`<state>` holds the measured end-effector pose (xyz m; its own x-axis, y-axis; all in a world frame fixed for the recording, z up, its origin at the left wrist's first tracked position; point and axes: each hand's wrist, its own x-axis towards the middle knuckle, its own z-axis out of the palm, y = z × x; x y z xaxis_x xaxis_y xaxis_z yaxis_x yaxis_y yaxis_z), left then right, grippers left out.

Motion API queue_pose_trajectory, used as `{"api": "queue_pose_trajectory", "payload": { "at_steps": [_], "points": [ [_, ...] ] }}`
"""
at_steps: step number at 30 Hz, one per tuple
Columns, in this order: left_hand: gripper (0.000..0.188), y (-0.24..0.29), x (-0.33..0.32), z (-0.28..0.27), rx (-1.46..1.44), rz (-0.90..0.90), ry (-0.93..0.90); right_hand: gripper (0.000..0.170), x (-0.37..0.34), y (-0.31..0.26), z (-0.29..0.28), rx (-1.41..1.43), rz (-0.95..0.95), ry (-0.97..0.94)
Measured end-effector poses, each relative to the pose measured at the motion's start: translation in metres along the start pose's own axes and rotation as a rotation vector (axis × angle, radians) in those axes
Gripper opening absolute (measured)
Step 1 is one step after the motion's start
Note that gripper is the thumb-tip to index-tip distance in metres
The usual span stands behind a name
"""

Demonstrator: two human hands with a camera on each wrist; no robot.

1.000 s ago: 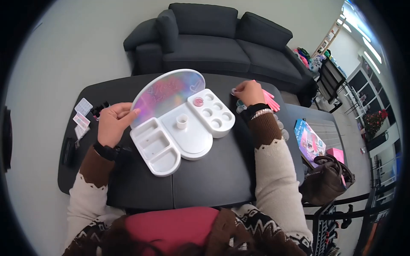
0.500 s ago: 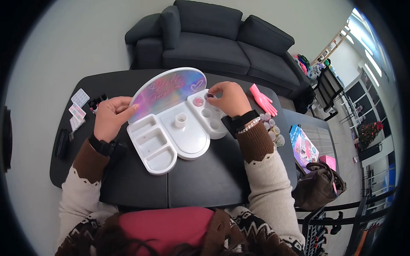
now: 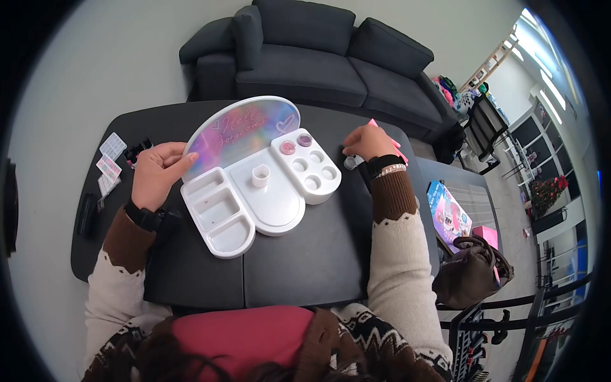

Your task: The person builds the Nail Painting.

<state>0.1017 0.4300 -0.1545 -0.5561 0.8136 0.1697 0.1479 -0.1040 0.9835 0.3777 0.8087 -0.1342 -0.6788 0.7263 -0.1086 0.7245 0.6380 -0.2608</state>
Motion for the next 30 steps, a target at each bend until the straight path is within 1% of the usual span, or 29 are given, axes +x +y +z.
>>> {"api": "queue_pose_trajectory", "payload": {
  "at_steps": [2, 3, 5, 6, 8, 9, 11, 14, 17, 20, 21, 23, 24, 25, 27, 28, 30],
  "points": [
    [0.025, 0.000, 0.000, 0.000, -0.002, -0.002, 0.001, 0.032, 0.002, -0.001, 0.003, 0.063, -0.084, 0.141],
    [0.025, 0.001, 0.000, 0.000, -0.001, -0.002, 0.003, 0.032, -0.004, -0.013, -0.001, 0.062, -0.084, 0.141],
    [0.025, 0.004, 0.000, -0.001, -0.002, -0.005, 0.006, 0.028, -0.020, -0.041, -0.016, 0.233, -0.149, 0.111],
    [0.025, 0.005, 0.000, -0.001, 0.000, -0.004, 0.000, 0.028, -0.030, -0.056, -0.022, 0.232, -0.149, 0.108],
    [0.025, 0.004, -0.001, -0.002, 0.001, -0.005, -0.006, 0.026, -0.047, -0.084, -0.028, 0.320, -0.317, 0.019],
    [0.025, 0.002, -0.001, -0.002, 0.022, -0.001, 0.006, 0.026, -0.054, -0.097, -0.025, 0.319, -0.317, 0.020],
    [0.025, 0.001, 0.002, -0.002, 0.039, 0.011, 0.010, 0.023, -0.065, -0.117, -0.019, 0.272, -0.519, -0.043],
    [0.027, 0.001, 0.001, -0.002, 0.031, 0.021, 0.006, 0.023, -0.071, -0.130, -0.009, 0.175, -0.501, -0.007],
    [0.024, 0.004, -0.001, -0.002, 0.033, 0.001, 0.005, 0.024, -0.069, -0.129, -0.003, 0.110, -0.469, -0.014],
    [0.024, 0.004, 0.000, -0.002, 0.031, 0.016, 0.000, 0.026, -0.068, -0.127, -0.001, 0.122, -0.520, 0.021],
    [0.024, 0.004, 0.000, -0.002, 0.046, 0.012, 0.013, 0.026, -0.068, -0.124, -0.005, 0.122, -0.515, 0.028],
    [0.024, 0.003, 0.003, -0.002, 0.057, 0.008, 0.021, 0.026, -0.064, -0.111, -0.020, 0.158, -0.504, 0.102],
    [0.024, 0.003, 0.003, -0.002, 0.052, 0.014, 0.012, 0.026, -0.054, -0.096, -0.028, 0.078, -0.375, 0.097],
    [0.024, 0.003, 0.001, -0.003, 0.046, 0.017, 0.007, 0.024, -0.049, -0.080, -0.034, -0.016, -0.286, 0.162],
    [0.024, 0.004, 0.000, -0.003, 0.043, 0.007, 0.012, 0.025, -0.023, -0.028, -0.028, -0.073, -0.125, 0.146],
    [0.024, 0.006, 0.001, -0.003, 0.044, 0.003, 0.011, 0.025, -0.018, -0.021, -0.024, -0.073, -0.126, 0.146],
    [0.024, 0.006, 0.001, -0.003, 0.030, 0.003, 0.017, 0.027, -0.011, -0.011, -0.018, -0.191, 0.082, 0.134]
  ]
}}
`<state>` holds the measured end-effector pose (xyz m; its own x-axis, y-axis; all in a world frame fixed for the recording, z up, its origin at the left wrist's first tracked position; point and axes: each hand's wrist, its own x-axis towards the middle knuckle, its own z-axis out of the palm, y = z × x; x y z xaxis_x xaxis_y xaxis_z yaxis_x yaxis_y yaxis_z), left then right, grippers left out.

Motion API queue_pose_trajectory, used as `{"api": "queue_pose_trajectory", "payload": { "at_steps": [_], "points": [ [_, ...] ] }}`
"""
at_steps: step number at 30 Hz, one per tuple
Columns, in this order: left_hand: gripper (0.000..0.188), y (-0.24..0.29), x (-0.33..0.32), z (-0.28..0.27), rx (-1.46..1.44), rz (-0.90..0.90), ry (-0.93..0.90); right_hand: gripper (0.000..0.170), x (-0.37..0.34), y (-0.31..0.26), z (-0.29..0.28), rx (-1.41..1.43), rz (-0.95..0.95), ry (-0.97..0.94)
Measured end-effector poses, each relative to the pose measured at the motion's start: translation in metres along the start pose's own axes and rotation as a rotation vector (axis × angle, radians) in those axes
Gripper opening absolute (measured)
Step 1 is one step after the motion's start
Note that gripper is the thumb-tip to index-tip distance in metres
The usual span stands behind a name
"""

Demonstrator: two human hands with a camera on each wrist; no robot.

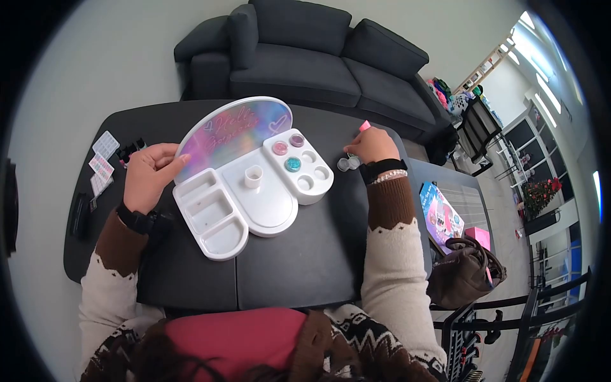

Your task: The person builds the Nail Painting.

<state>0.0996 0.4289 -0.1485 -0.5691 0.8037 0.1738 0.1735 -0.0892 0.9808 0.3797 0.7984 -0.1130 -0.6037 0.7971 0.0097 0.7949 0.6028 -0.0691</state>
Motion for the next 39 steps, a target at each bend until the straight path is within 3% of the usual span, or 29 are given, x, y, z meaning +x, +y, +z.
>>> {"api": "queue_pose_trajectory", "payload": {
  "at_steps": [3, 5, 13, 17, 24, 28, 31, 39],
  "points": [
    [0.025, -0.003, 0.001, -0.001, -0.012, 0.013, -0.003, 0.028, 0.013, 0.010, 0.020, -0.014, 0.051, 0.047],
    [0.026, -0.003, 0.002, -0.001, -0.009, 0.032, -0.004, 0.022, 0.015, 0.009, 0.024, -0.043, -0.051, 0.080],
    [0.025, -0.003, 0.002, -0.002, -0.002, 0.019, 0.002, 0.026, -0.033, -0.054, -0.031, 0.390, -0.309, -0.019],
    [0.025, -0.002, 0.002, -0.002, 0.001, 0.029, 0.007, 0.025, -0.048, -0.083, -0.032, 0.348, -0.367, -0.085],
    [0.023, 0.005, -0.001, 0.000, 0.007, 0.019, -0.002, 0.028, -0.050, -0.091, -0.024, 0.171, -0.402, -0.024],
    [0.023, 0.005, 0.001, -0.001, 0.008, 0.015, -0.002, 0.033, -0.037, -0.060, -0.040, 0.159, -0.306, -0.040],
    [0.022, 0.005, 0.001, -0.001, -0.002, 0.020, 0.001, 0.035, -0.013, -0.006, -0.013, 0.167, -0.333, -0.111],
    [0.022, 0.005, 0.002, -0.001, -0.005, 0.008, 0.004, 0.026, -0.017, -0.012, -0.019, 0.196, -0.209, -0.254]
  ]
}}
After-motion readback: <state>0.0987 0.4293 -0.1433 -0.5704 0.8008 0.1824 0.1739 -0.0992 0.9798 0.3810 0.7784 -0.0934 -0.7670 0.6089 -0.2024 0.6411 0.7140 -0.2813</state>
